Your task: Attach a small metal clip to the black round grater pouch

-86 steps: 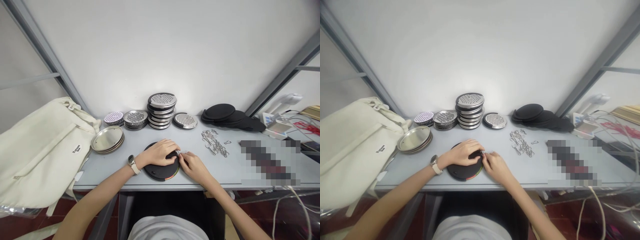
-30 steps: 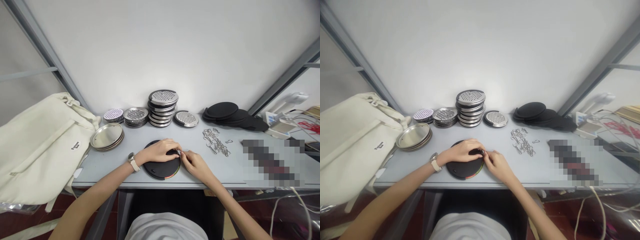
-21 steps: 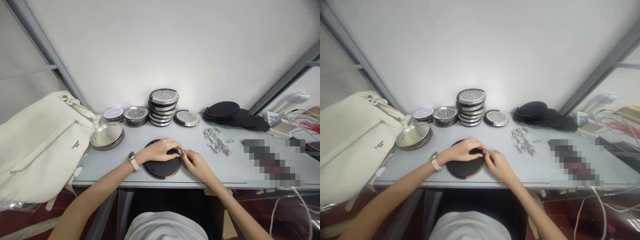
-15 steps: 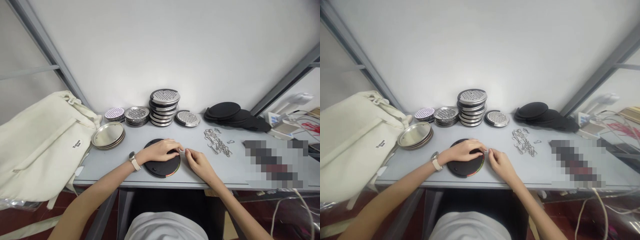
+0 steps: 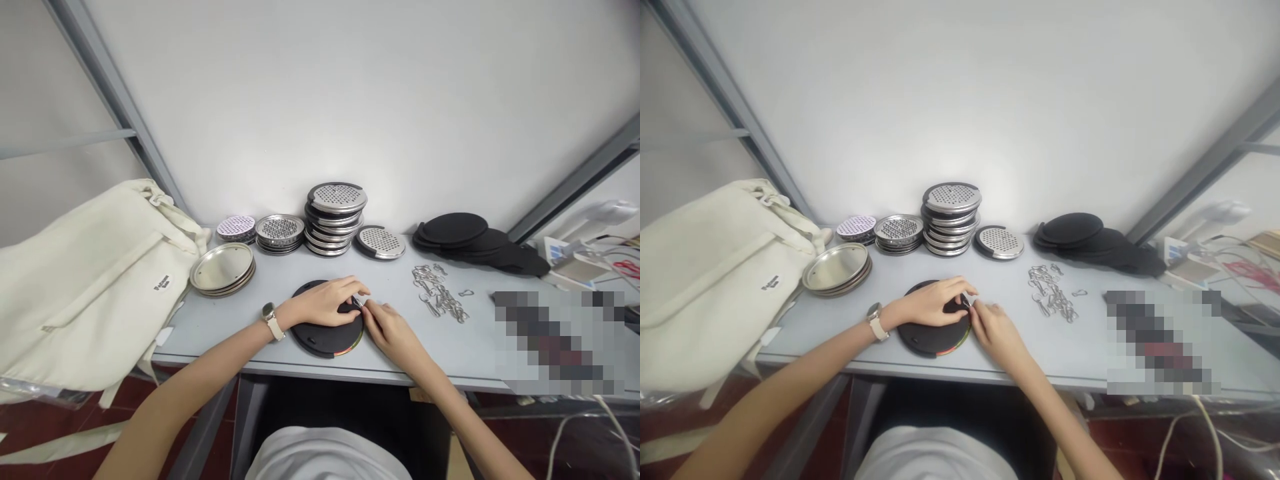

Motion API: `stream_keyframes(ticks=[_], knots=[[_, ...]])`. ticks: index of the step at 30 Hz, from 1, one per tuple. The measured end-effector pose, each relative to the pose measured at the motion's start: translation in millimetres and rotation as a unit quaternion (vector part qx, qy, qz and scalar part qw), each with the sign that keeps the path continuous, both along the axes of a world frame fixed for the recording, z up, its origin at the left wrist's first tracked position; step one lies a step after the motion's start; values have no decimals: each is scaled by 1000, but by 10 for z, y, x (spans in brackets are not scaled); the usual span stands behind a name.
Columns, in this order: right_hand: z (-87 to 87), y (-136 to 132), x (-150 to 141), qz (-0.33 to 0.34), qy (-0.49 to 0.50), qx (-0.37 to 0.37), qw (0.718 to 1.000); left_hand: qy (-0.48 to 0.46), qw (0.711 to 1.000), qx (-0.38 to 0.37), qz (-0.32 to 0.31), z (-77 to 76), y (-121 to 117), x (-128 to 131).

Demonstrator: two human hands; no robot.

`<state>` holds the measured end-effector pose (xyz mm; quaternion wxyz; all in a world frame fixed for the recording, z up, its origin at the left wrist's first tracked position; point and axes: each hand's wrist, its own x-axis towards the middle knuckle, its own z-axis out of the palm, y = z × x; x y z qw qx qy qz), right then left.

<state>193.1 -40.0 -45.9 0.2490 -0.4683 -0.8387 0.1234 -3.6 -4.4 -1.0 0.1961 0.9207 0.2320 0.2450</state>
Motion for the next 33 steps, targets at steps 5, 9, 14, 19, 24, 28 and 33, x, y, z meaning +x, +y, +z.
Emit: stream_keyframes(ticks=[5, 9, 14, 19, 24, 28, 33], knots=[[-3, -5, -12, 11, -30, 21, 999, 12, 1000, 28, 2, -20, 10, 8], [-9, -13, 4, 6, -38, 16, 999, 18, 999, 40, -11, -36, 17, 19], [-24, -8, 13, 4, -40, 19, 999, 26, 999, 38, -7, -40, 20, 19], [-39, 9, -6, 13, -77, 36, 996, 21, 998, 60, 1, -50, 26, 16], [-22, -2, -18, 9, -77, 39, 996, 22, 998, 61, 2, -60, 34, 10], [8, -23, -19, 8, -70, 30, 997, 21, 999, 49, 3, -57, 37, 8], [20, -34, -21, 11, -50, 27, 998, 23, 999, 34, -5, -41, 34, 15]])
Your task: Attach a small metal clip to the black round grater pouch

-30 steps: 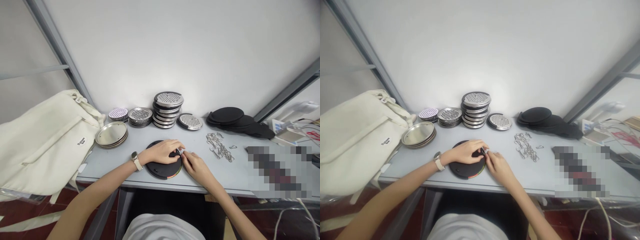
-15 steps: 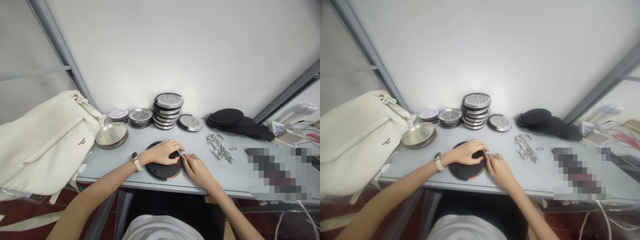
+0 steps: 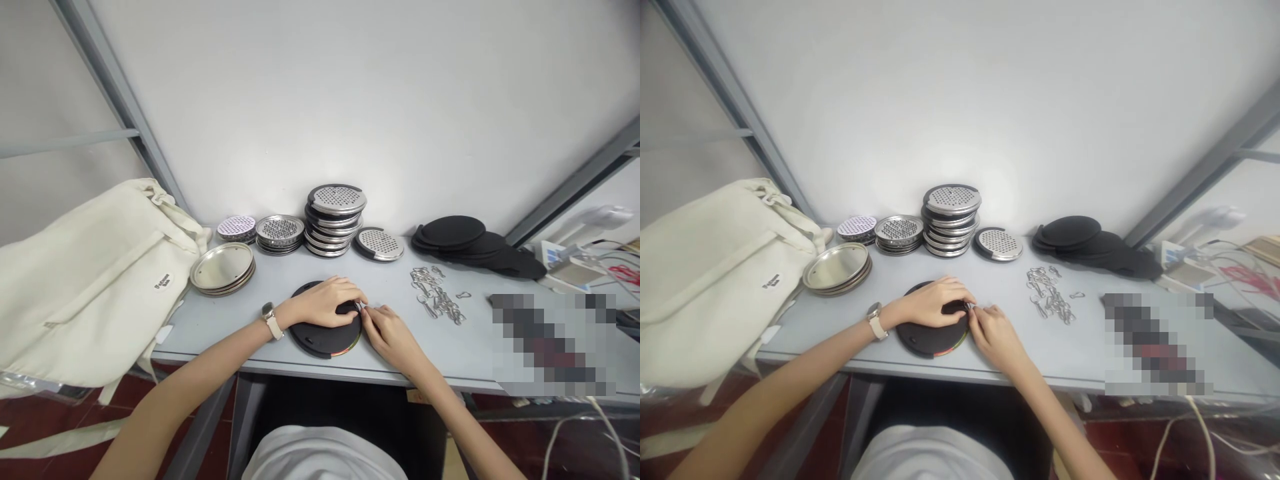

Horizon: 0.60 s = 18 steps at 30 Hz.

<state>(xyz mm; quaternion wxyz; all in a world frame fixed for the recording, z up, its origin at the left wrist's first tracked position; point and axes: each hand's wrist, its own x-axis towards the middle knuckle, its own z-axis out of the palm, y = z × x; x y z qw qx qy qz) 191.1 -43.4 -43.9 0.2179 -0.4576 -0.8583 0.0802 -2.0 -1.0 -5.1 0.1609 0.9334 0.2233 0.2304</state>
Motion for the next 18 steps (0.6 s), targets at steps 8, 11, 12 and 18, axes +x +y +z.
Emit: stream_keyframes(ticks=[8, 11, 12, 18], knots=[[-9, 3, 12, 1, -21, 0, 1000, -40, 997, -67, 4, 35, 9, -7], [-20, 7, 11, 1, -29, 12, 999, -44, 996, -71, 3, 25, 24, -9], [-23, 9, 10, 1, -32, 17, 999, -47, 996, -71, 6, 19, 30, -9], [-34, 11, 11, -5, -21, 29, 999, -72, 993, -87, 15, -3, 51, -13]])
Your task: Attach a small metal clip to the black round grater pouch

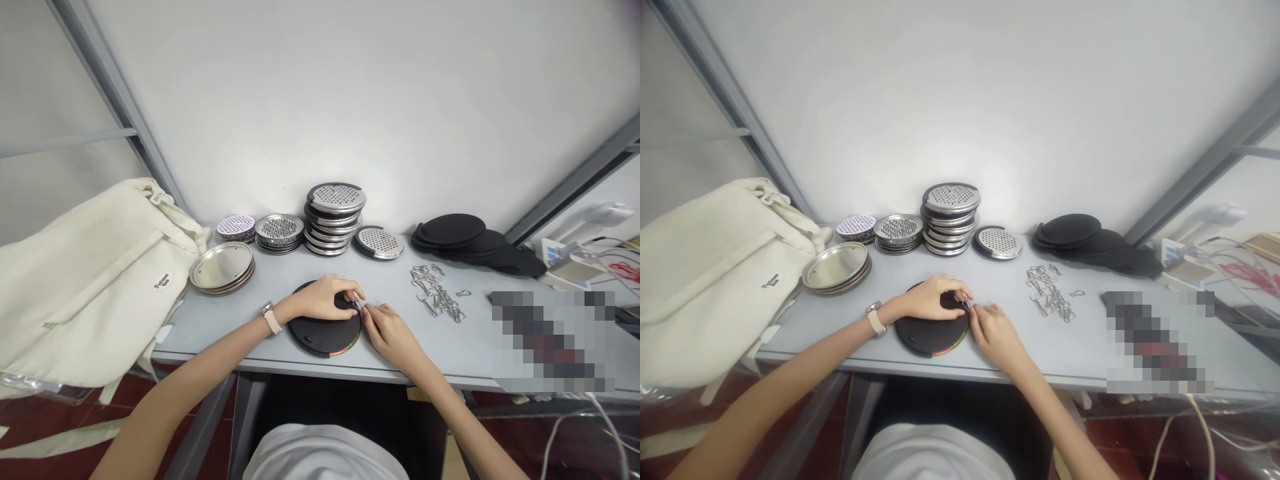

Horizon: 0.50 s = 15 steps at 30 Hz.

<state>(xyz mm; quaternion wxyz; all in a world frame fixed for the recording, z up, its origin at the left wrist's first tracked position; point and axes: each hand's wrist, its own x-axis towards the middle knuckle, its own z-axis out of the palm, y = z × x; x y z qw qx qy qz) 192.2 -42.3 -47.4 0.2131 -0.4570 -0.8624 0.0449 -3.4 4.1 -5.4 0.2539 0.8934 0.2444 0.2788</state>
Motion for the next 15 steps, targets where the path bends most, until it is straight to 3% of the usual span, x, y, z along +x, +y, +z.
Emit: stream_keyframes(ticks=[15], knots=[[26, -3, -4, 3, 16, -11, 1000, -2, 1000, -21, -1, 19, 1, -4]])
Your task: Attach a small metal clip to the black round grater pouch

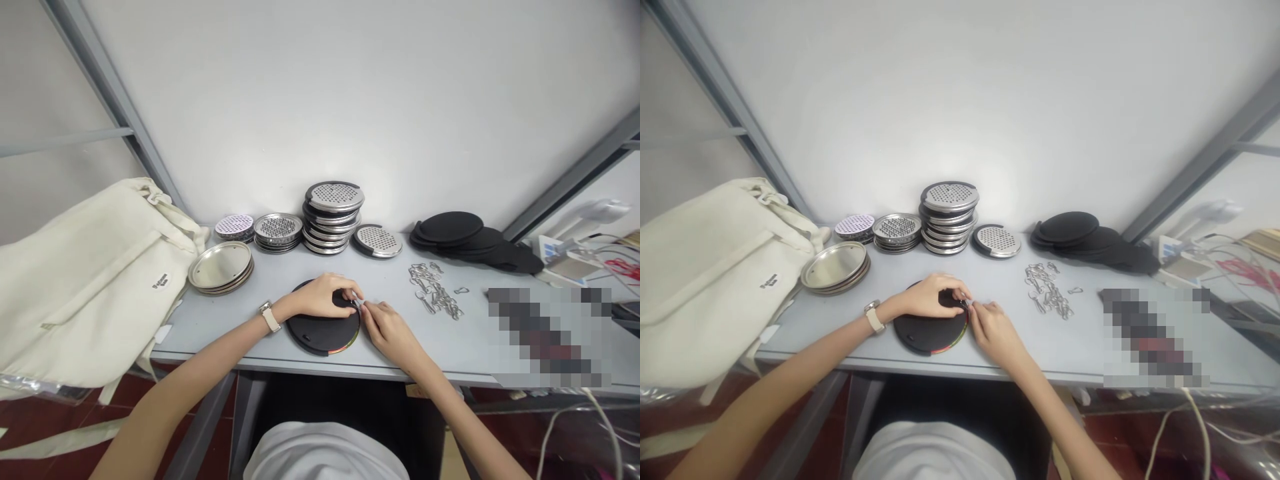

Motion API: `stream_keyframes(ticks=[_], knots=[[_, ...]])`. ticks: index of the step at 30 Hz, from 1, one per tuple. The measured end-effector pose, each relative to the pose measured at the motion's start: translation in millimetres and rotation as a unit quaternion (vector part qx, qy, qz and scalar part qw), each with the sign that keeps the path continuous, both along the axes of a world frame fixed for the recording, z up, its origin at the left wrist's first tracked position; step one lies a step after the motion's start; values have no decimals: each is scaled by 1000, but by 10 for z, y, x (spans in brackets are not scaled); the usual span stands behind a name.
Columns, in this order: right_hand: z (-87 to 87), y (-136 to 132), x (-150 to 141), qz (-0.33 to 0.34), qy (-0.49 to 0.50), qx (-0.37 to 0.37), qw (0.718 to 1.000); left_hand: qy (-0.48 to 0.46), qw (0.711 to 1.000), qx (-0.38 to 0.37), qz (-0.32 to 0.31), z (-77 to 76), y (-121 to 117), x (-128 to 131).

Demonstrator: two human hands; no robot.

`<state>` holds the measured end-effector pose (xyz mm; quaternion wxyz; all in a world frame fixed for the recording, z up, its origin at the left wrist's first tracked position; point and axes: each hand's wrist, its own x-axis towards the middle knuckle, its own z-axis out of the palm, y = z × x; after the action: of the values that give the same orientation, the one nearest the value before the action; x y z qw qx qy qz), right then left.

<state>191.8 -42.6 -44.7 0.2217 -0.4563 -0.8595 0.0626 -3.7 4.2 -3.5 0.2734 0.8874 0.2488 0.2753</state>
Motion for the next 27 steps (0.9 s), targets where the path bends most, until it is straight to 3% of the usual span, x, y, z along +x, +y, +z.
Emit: stream_keyframes(ticks=[17, 27], knots=[[1, -7, -10, 2, 2, -19, 1000, 11, 1000, 18, -2, -8, 15, 1], [10, -27, -7, -26, 47, -19, 998, -19, 999, -41, -26, -33, 34, -22]])
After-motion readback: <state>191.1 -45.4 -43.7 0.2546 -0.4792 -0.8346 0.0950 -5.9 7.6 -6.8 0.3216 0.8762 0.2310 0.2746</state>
